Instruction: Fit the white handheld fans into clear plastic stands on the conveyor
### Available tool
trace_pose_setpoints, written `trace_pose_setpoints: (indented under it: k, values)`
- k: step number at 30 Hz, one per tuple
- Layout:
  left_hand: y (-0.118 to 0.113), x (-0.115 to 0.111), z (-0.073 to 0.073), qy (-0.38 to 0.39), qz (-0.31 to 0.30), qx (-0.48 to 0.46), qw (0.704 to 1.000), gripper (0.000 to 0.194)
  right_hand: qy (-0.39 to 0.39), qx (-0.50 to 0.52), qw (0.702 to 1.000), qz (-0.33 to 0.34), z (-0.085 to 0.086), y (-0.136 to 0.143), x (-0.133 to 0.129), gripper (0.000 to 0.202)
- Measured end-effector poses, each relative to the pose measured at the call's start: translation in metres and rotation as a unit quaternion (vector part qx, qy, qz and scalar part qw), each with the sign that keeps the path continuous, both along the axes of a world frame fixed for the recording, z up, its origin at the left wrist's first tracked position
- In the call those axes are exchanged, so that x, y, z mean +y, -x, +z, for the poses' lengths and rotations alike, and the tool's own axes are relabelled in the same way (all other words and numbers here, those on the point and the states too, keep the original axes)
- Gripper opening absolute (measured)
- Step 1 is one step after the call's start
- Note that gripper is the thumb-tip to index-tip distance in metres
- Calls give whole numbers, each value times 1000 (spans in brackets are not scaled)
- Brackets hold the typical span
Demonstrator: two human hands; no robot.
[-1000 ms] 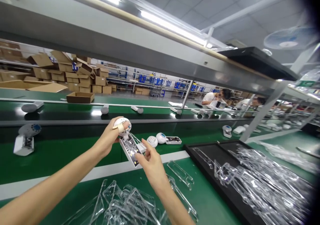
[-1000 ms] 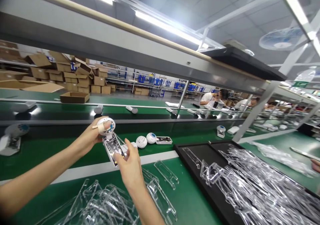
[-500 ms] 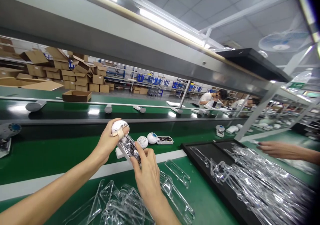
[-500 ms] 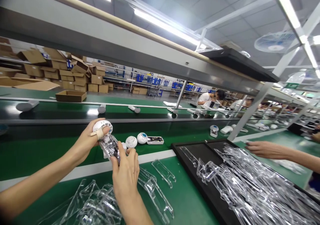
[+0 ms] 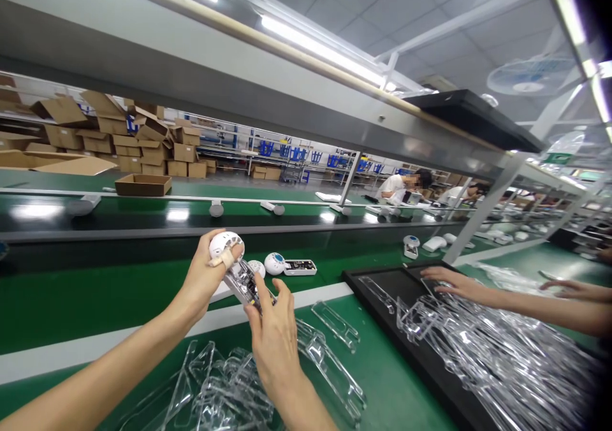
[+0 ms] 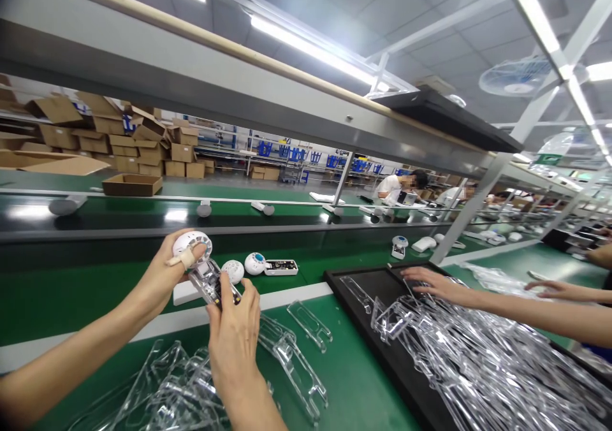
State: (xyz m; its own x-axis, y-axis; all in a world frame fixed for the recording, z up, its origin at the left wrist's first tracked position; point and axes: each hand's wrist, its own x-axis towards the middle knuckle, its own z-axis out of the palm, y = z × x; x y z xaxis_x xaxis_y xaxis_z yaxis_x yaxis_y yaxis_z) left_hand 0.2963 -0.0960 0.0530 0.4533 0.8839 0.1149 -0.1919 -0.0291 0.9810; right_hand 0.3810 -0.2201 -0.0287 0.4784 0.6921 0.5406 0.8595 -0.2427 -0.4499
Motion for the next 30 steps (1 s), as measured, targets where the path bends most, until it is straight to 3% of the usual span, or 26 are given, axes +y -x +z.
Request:
trace_pose_setpoints:
  k: [4, 6, 9, 12, 16, 22, 30]
  values:
    - [6, -2, 10, 10, -4, -32, 999, 73, 3, 136, 982, 131, -2, -8, -2, 62]
    - [9, -1, 14, 10, 0, -50, 999, 69, -4, 149, 977, 150, 4, -9, -1, 63]
    - [10, -1, 16, 55, -13, -110, 992, 60, -12, 131, 982, 133, 10, -9, 3, 63]
    - [9, 1, 7, 163, -87, -159, 970, 55, -33, 88, 990, 102, 9, -6, 6, 65]
    - [6, 1, -8, 252, -167, -126, 945, 50, 9, -4, 999, 52, 7, -3, 4, 73]
    - [1, -10, -14, 188, -127, -88, 970, 60, 24, -96, 995, -8, 12, 1, -3, 76]
    - [6, -29, -18, 98, -164, -88, 978, 91, -46, -139, 989, 1, 8, -9, -17, 62]
